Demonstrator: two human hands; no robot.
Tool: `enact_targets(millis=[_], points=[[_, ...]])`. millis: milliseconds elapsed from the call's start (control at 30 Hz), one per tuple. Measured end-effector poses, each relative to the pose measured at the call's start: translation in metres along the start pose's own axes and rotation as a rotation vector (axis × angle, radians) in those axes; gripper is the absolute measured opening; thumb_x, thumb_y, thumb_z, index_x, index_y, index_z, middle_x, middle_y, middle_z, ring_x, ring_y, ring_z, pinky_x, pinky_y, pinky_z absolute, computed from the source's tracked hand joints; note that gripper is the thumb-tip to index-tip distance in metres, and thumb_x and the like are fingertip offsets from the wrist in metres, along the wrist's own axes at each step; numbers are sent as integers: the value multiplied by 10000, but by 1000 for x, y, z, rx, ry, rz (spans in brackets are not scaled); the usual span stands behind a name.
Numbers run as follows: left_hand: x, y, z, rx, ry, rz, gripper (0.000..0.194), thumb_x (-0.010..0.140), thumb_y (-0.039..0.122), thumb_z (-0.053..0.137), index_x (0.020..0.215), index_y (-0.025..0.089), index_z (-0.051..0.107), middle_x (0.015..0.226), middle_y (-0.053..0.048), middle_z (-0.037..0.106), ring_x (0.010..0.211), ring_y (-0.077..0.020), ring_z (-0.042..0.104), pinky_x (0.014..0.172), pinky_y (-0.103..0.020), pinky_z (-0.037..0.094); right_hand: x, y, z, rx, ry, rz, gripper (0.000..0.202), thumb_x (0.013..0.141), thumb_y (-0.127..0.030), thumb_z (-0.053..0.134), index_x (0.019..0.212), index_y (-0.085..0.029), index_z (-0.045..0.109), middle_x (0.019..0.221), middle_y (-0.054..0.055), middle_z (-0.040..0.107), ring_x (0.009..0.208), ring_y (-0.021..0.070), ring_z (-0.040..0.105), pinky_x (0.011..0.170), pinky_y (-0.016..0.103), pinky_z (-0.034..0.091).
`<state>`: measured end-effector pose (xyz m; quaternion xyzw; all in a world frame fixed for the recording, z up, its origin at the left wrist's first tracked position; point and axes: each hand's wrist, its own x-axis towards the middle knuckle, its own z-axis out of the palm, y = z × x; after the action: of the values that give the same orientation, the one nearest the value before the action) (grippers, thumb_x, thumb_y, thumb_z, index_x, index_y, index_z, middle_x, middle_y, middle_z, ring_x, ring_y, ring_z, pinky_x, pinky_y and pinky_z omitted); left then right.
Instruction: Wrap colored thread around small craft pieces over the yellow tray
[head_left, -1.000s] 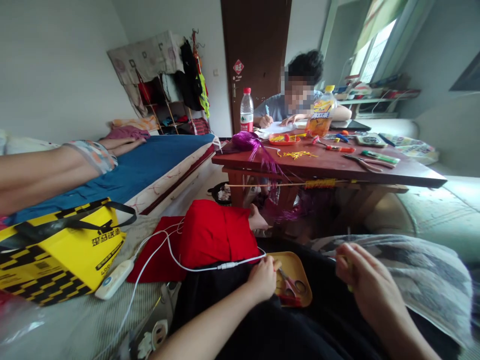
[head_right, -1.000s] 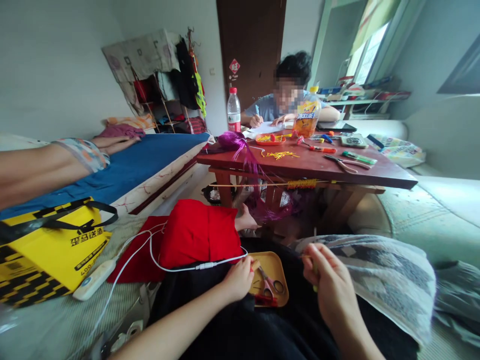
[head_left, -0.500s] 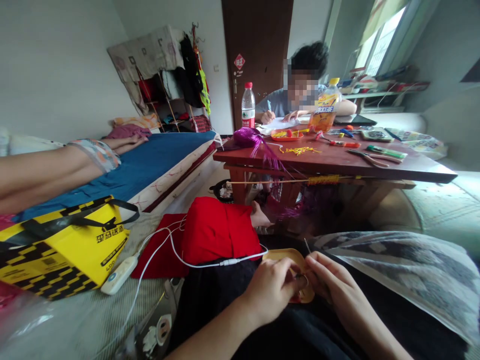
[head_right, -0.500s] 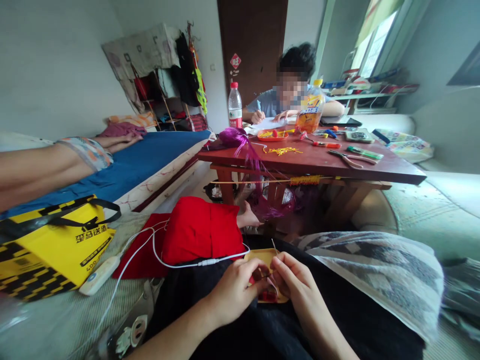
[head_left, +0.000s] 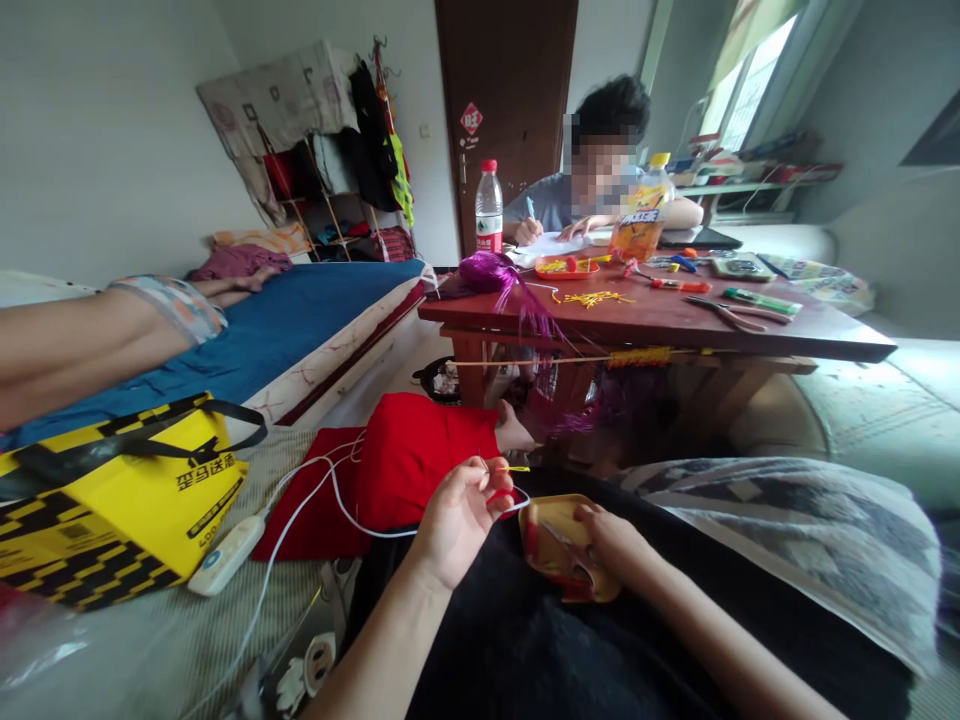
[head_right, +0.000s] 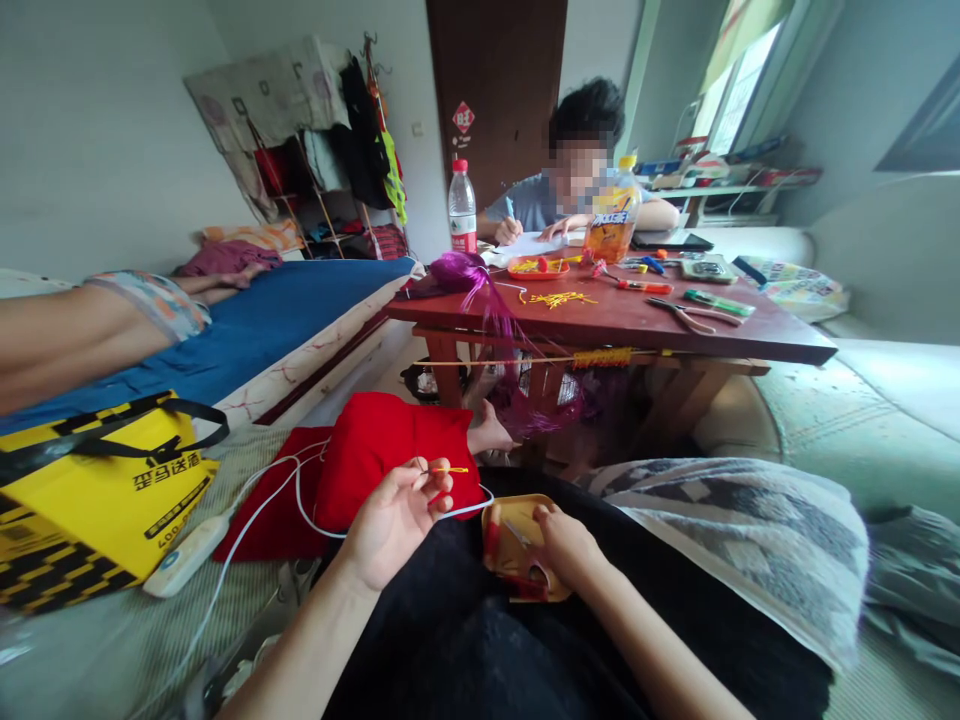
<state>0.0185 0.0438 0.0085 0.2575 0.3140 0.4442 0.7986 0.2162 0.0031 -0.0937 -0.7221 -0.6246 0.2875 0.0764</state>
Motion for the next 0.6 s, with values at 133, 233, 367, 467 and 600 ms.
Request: enact_targets(millis=[133,233,367,467,600], points=[[3,0,9,-113,-27,-36,57,632,126,580,673,161,563,797,-50,679,813,-169,627,765,-292,468,3,-8,18,-195,75,-51,282,858,-289,541,1113,-168,532,1154,68,548,982,207,561,812,413,470],[1,-3,15,-172,-82,-69,46,644,125,566,671,162,558,721,-38,674,852,-188,633,870,-343,429,-11,-6,20,-292,96,-103,172,864,-287,526,954,-158,596,1063,52,589,987,195,546,840,404,436],[-7,-1,18,-176,-135,-30,39,655,135,574,674,162,554,680,-19,654,865,-192,629,922,-368,396,-27,-5,23,-374,89,-61,178,870,-289,508,861,-148,616,890,40,627,825,163,579,760,351,436],[-12,-2,15,-136,-171,-12,69,679,132,569,632,161,527,629,2,607,806,-171,619,876,-339,417,-29,-7,30,-389,109,-40,164,859,-257,515,909,-146,625,889,48,633,792,167,580,730,342,423],[-13,-16,5,-126,-133,-105,155,712,134,558,577,152,486,599,19,544,673,-130,582,755,-293,448,-25,-11,34,-361,173,-32,216,832,-143,466,811,-142,680,932,129,639,844,234,579,707,345,388]])
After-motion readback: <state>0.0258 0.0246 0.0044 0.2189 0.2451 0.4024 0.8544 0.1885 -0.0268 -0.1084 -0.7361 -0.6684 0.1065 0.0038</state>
